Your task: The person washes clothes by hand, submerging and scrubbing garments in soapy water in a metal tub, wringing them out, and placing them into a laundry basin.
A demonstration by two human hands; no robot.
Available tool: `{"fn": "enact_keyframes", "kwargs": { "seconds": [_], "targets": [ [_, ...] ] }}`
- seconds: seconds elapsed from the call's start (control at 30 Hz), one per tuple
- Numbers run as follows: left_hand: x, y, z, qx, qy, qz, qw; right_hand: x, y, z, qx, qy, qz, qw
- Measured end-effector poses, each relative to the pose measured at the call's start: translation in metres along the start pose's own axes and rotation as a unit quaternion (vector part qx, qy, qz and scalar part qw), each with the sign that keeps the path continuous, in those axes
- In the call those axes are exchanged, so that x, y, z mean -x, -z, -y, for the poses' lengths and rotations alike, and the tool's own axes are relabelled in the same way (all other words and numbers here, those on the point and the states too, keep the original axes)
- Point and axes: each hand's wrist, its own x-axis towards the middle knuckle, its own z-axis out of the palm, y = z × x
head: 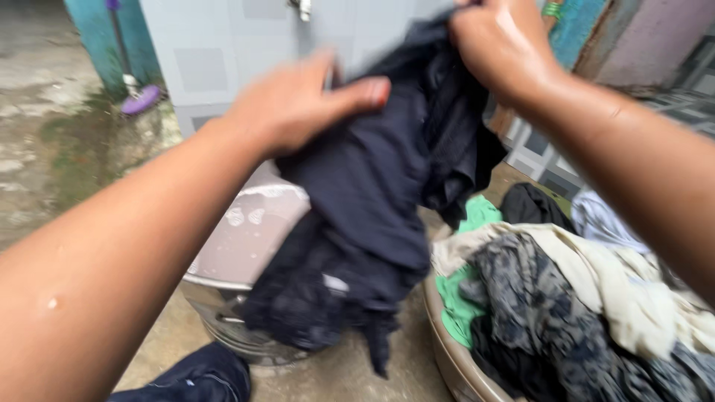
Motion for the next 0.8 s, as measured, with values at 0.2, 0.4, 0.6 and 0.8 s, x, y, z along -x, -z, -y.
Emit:
{"fn": "enact_keyframes", "kwargs": {
  "seconds": [0.2, 0.4, 0.6, 0.8],
  "targets": [
    [0.073, -0.056, 0.053, 0.169, 0.248, 0.452, 0.84, 0.01, -0.071, -0.011, -0.22, -0.257, -0.079, 0.938],
    [0.022, -0.059, 0.076, 0.458, 0.302, 0.167, 0.819, 0.043, -0.125, 0.012, -0.157, -0.17, 0.067, 0.971],
    [0.006, -0.101, 0.122, 0.532, 0.427, -0.192, 0.706, 0.077, -0.158, 0.059, -0.183, -0.226, 0.423, 0.858],
    [0.012, -0.135, 0.157, 0.446, 0.417, -0.307, 0.73, 0.09, -0.146, 0.092, 0.049, -0.201, 0.56, 0.802]
  ]
}}
